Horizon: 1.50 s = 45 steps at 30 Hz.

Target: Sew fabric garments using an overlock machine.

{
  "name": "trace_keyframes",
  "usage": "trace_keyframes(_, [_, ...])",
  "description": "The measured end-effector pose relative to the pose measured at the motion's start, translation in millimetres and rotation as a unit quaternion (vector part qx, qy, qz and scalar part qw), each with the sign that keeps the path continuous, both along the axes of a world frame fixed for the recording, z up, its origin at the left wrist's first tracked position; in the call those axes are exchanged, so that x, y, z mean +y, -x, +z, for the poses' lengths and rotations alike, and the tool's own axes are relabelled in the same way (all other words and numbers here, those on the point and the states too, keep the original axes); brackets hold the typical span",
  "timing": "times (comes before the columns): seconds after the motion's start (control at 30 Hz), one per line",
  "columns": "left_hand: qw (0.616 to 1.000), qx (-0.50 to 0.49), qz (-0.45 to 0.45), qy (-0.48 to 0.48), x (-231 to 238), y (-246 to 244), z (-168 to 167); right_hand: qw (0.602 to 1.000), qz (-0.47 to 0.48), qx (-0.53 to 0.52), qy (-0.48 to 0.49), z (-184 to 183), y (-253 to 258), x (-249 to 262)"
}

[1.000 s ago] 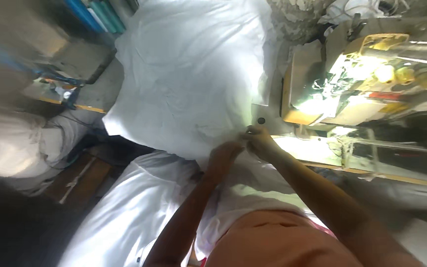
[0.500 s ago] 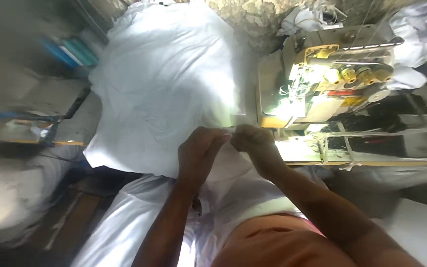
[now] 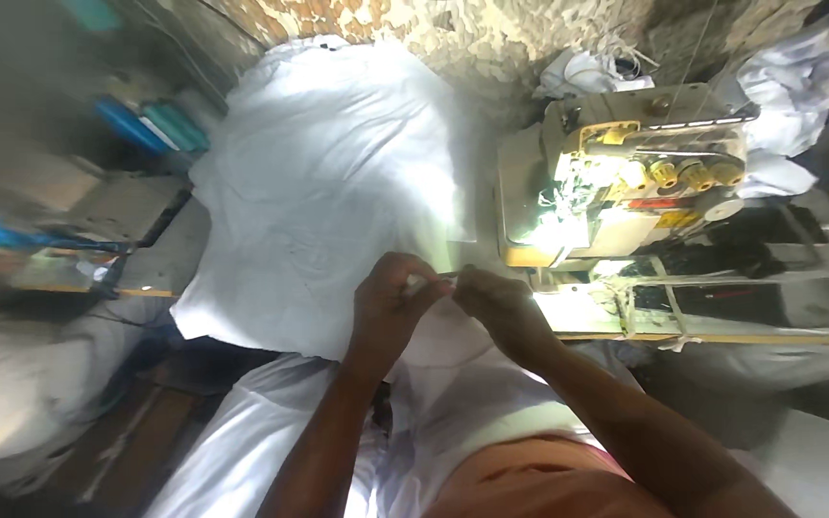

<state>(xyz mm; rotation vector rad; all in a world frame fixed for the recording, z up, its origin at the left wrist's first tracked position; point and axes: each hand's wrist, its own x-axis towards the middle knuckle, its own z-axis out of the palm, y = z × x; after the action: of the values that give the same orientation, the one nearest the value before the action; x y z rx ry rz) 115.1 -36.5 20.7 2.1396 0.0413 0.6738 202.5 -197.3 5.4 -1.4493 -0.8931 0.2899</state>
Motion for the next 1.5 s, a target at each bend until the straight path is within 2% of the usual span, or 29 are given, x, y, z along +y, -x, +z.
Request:
trace_keyframes(0.17, [0.995, 0.09, -0.039, 0.035, 1, -2, 6, 0.999, 0.021, 0.023, -0.009, -5, 0, -3])
trace_keyframes(0.33, [0.999, 0.043, 0.013, -0.017, -4, -3, 5, 0.981, 0.08, 0.153, -0.082, -19, -5, -2])
trace_keyframes(0.4, [0.999, 0.019, 0.022, -0.02, 1, -2, 8, 0.991, 0.049, 0.109, -0.064, -27, -4, -6])
trace_keyframes(0.5, [0.999, 0.006, 0.037, -0.008, 11, -2, 14, 0.999, -0.017, 0.001, 0.031, -46, 6, -18])
trace_keyframes(0.57, [0.999, -0.008, 0.047, -0.021, 19, -4, 13, 0.997, -0.003, -0.039, 0.07, -65, 4, -25])
trace_keyframes(0.7, [0.989, -0.015, 0.106, -0.103, 22, -7, 5, 0.996, 0.026, -0.043, 0.075, -94, -6, -44])
trace_keyframes(0.77, [0.988, -0.033, 0.105, -0.107, 23, -10, 1, 0.996, 0.053, -0.012, 0.068, -94, -11, -52])
trace_keyframes(0.87, [0.995, -0.037, 0.085, -0.042, 21, -13, 0, 0.994, 0.083, 0.053, 0.054, -90, -20, -55])
trace_keyframes(0.93, [0.995, -0.035, 0.087, -0.026, 19, -13, 0, 0.994, 0.082, 0.051, 0.057, -88, -23, -56])
trace_keyframes(1.07, [0.987, -0.069, 0.092, -0.112, 14, -11, 3, 0.995, 0.058, 0.01, 0.075, -91, -24, -51])
trace_keyframes(1.13, [0.984, -0.072, 0.085, -0.142, 11, -10, 7, 0.991, 0.097, 0.051, 0.073, -90, -27, -49])
trace_keyframes(1.27, [0.984, -0.063, 0.058, -0.155, 10, -2, 15, 0.957, 0.2, 0.198, 0.072, -81, -31, -52])
trace_keyframes(1.5, [0.982, -0.075, 0.053, -0.164, 4, 13, 21, 0.944, 0.239, 0.213, 0.079, -73, -32, -55])
